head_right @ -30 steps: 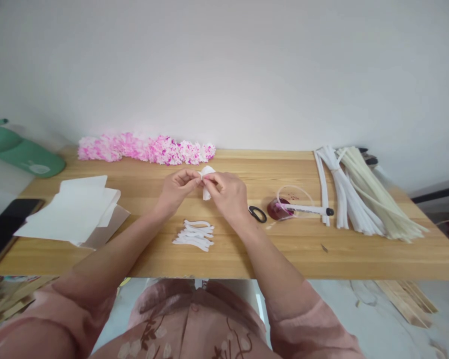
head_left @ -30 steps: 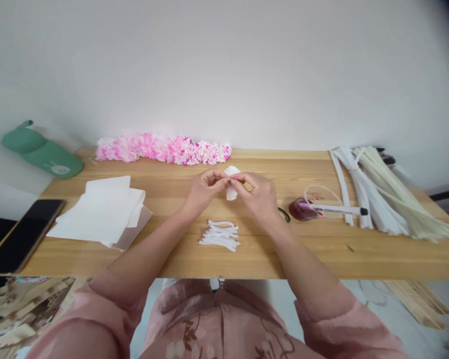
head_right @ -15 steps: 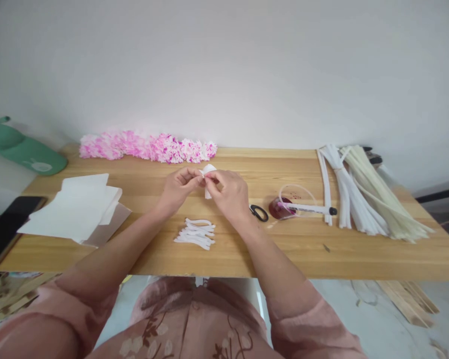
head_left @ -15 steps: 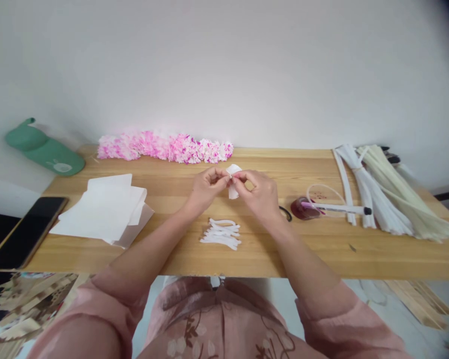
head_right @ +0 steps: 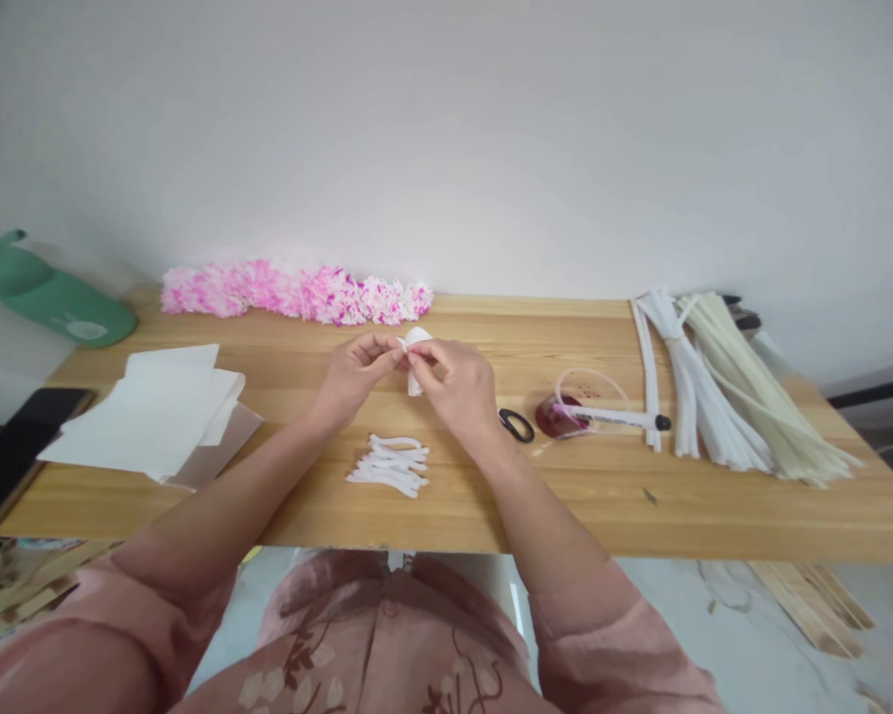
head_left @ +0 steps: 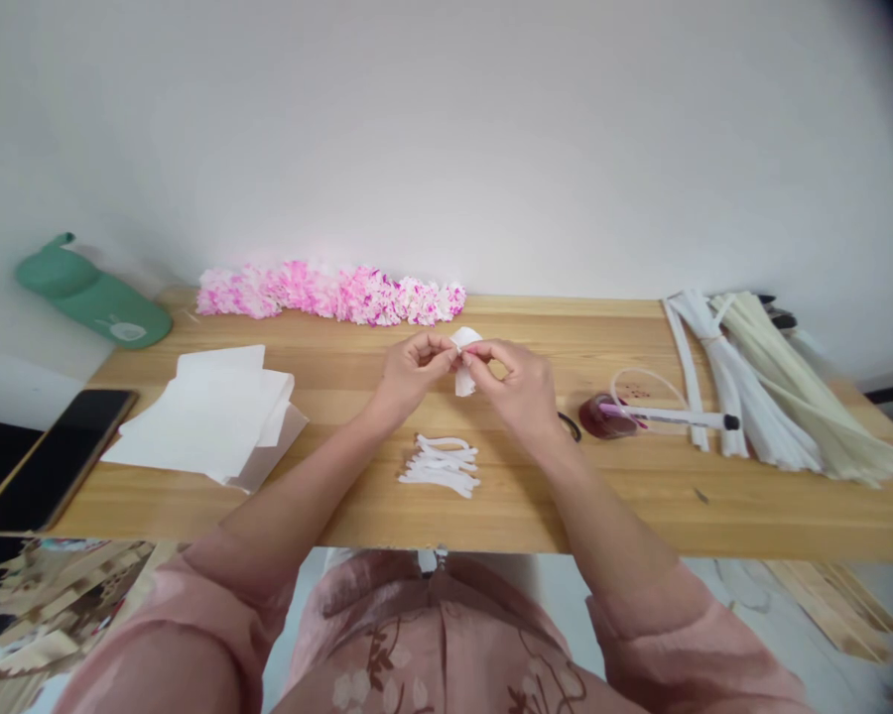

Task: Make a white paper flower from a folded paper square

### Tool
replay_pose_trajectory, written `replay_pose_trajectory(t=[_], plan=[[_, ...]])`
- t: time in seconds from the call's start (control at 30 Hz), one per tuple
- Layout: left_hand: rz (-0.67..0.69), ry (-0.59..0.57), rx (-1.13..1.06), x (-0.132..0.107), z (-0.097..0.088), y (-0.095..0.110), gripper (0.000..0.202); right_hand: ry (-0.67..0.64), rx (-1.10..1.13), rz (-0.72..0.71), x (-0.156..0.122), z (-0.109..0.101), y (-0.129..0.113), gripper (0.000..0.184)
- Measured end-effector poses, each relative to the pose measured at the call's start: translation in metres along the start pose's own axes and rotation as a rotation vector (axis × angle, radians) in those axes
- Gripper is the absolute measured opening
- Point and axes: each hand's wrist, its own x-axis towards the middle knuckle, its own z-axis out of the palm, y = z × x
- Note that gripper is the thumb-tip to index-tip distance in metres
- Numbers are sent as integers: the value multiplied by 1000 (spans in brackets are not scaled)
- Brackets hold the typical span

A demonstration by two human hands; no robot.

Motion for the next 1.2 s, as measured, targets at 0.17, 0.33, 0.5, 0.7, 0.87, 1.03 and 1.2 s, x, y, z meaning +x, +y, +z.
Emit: replay_pose_trajectory(t=[0.17,0.33,0.5,0.7,0.87,1.03,1.2], plan=[[1,-5,-1,1,-1,-2,21,14,-41,-18,0,0,0,13],[6,2,-23,1,0,-4,20,23,-2,5,0,0,-1,12],[12,5,-28,1,-1,-4,20,21,42,50,1,0,-1,12],[22,-2,56,0,0,-3,18,44,5,2,0,1,1,12],[52,25,138,0,-1,-6,17,53,-152,-95,-1,2,1,13],[78,52,195,-1,-1,-7,15,56,-259,-187,-1,2,-1,16],[66,54,198,-1,0,-7,13,52,-208,-157,-2,2,-2,14]])
